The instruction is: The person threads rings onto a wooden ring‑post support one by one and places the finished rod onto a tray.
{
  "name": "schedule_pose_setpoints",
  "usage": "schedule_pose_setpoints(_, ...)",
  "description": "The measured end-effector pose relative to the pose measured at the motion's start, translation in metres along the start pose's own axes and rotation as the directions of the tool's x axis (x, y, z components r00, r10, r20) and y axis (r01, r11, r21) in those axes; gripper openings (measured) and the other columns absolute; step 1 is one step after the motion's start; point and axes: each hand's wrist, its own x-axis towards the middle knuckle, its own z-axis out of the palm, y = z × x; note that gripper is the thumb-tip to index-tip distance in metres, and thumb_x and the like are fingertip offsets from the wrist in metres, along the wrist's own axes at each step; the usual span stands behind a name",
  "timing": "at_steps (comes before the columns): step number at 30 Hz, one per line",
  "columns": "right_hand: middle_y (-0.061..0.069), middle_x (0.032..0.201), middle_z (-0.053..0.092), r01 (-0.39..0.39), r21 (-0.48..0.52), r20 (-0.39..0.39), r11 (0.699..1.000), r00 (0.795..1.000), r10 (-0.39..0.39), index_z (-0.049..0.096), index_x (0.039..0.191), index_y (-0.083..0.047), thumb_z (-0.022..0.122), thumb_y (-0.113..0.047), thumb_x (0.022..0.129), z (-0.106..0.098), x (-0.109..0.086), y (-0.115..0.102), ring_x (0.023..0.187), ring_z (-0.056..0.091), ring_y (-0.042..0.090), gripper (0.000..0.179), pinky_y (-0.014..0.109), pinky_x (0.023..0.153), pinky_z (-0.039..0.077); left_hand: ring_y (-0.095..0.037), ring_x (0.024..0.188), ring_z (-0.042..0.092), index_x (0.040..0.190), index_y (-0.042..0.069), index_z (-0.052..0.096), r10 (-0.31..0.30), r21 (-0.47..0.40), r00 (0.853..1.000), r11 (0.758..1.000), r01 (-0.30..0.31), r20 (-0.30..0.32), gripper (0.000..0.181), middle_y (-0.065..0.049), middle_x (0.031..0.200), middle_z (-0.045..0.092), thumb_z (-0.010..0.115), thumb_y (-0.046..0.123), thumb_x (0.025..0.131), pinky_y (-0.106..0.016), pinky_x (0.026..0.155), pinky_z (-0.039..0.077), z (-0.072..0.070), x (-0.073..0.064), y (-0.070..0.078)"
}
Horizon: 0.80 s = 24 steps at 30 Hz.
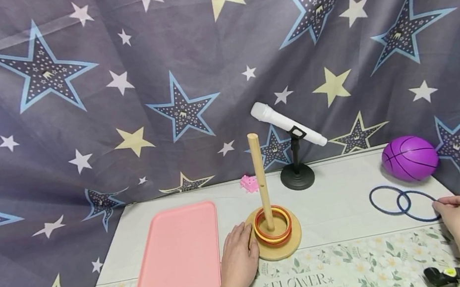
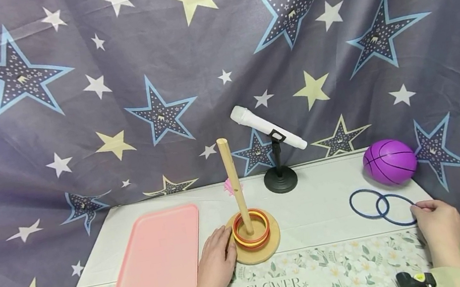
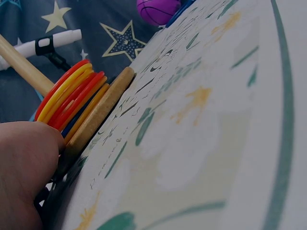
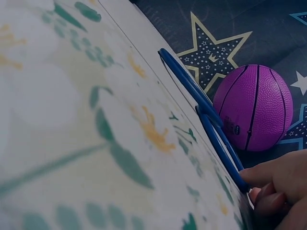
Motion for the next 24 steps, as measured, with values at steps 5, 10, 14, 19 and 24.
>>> schedule_pose_setpoints(5,0.035,0.115,0.071,0.002,-0.021,0.018,1.0,1.0,-0.001,0.07,0.12,0.013,0.067,-0.018,0.104,0.0002,0.0006,0.0019,0.118,0.057,0.06,0.036,0.068,0.1,0.04,-0.043,0.154,0.046,0.154,0.001,0.063,-0.004,-0.001,1.0,1.0,0.004,0.001,0.048,-0.022,0.161,0.056,0.065,0.019,0.109,-0.057,0.132,0.03,-0.0001,-0.0007,0.0005)
schedule_pose_setpoints(10,0.035,0.112,0.071,0.009,-0.042,0.025,0.999,1.0,-0.008,0.071,0.115,0.014,0.065,-0.018,0.102,-0.0011,0.0022,0.0025,0.114,0.059,0.059,0.035,0.068,0.097,0.041,-0.043,0.154,0.046,0.153,0.001,0.063,-0.008,0.001,1.0,1.0,0.008,0.002,0.047,-0.021,0.161,0.056,0.065,0.019,0.109,-0.058,0.132,0.031,-0.0001,-0.001,0.0008)
schedule_pose_setpoints(14,0.035,0.11,0.071,0.038,-0.08,0.019,0.996,0.999,-0.036,0.072,0.109,0.014,0.065,-0.019,0.101,-0.0017,0.0026,0.0031,0.109,0.061,0.059,0.034,0.066,0.089,0.044,-0.043,0.154,0.047,0.153,0.001,0.063,-0.004,0.001,1.0,1.0,0.004,-0.002,0.047,-0.021,0.161,0.056,0.065,0.019,0.109,-0.057,0.132,0.031,0.0001,-0.0008,0.0008)
schedule_pose_setpoints(19,0.037,0.11,0.071,0.045,-0.095,0.001,0.994,0.999,-0.045,0.071,0.107,0.014,0.065,-0.02,0.101,-0.0006,0.0019,0.0042,0.108,0.061,0.06,0.035,0.067,0.088,0.044,-0.043,0.154,0.047,0.153,0.001,0.063,0.0,0.002,1.0,1.0,0.0,-0.002,0.047,-0.022,0.161,0.056,0.064,0.019,0.109,-0.058,0.132,0.03,0.0006,-0.0008,0.0009)
schedule_pose_setpoints(24,0.037,0.11,0.07,0.036,-0.071,-0.011,0.997,0.999,-0.037,0.07,0.109,0.015,0.065,-0.021,0.103,0.0007,0.0017,0.0049,0.11,0.06,0.06,0.037,0.068,0.093,0.042,-0.042,0.154,0.047,0.153,0.002,0.063,-0.003,0.003,1.0,1.0,0.003,0.0,0.048,-0.021,0.161,0.056,0.064,0.019,0.109,-0.057,0.132,0.03,0.0009,-0.0007,0.0006)
